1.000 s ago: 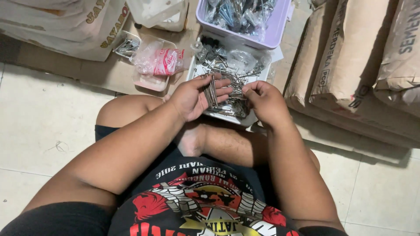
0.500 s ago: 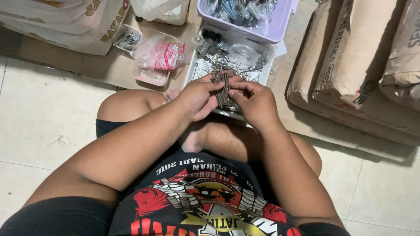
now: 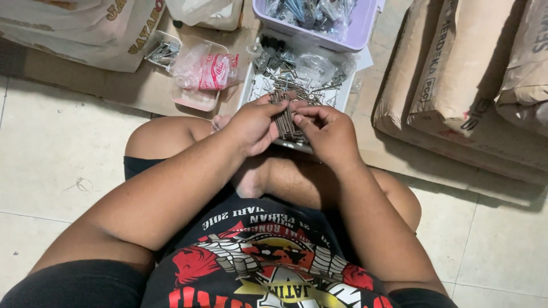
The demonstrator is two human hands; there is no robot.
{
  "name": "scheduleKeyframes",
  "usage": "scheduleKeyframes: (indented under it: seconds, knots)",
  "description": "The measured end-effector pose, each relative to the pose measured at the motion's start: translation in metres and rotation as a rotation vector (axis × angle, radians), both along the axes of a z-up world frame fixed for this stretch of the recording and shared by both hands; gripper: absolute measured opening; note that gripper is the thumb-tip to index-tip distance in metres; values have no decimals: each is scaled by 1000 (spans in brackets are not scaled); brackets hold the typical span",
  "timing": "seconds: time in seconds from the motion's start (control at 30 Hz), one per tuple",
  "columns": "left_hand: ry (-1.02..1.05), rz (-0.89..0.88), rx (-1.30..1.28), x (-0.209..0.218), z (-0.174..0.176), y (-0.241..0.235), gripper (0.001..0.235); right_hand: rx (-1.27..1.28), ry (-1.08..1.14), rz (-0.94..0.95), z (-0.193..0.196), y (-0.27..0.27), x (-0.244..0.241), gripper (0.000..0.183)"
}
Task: The person sorts through a tray of metal pins by hand, picking up several small groupings and placing them into different sections of a plastic organizer.
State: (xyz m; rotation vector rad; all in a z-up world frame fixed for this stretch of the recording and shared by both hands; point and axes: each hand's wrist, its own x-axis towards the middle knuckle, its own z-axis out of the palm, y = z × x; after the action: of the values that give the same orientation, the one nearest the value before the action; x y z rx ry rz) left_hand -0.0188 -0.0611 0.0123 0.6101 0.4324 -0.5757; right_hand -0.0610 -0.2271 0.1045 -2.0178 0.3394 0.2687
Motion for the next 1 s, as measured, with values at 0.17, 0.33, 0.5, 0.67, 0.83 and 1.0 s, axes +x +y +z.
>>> scheduleKeyframes:
  seconds: [0.17,0.33,0.5,0.67,0.83,1.0]
  knots:
    - [-40,12,181,26,9,29,24,-69,-44,-56,-26,-25,8,15]
    - [9,58,331,48,2,57,24,-204,-43,-6,-39,-43,10,17]
    - [-67,-5,224,29,11,63,13,-476,-217,439,-36,-43,7,22]
    - [-159,-61,232,13,22,67,12,-641,-244,671,-42,-32,11,20]
    - [-167,-113,247,13,26,67,9,-733,-220,779,-58,-24,20,19]
    - [-169,-102,244,16,17,66,8,-900,-244,804,-60,-27,25,10]
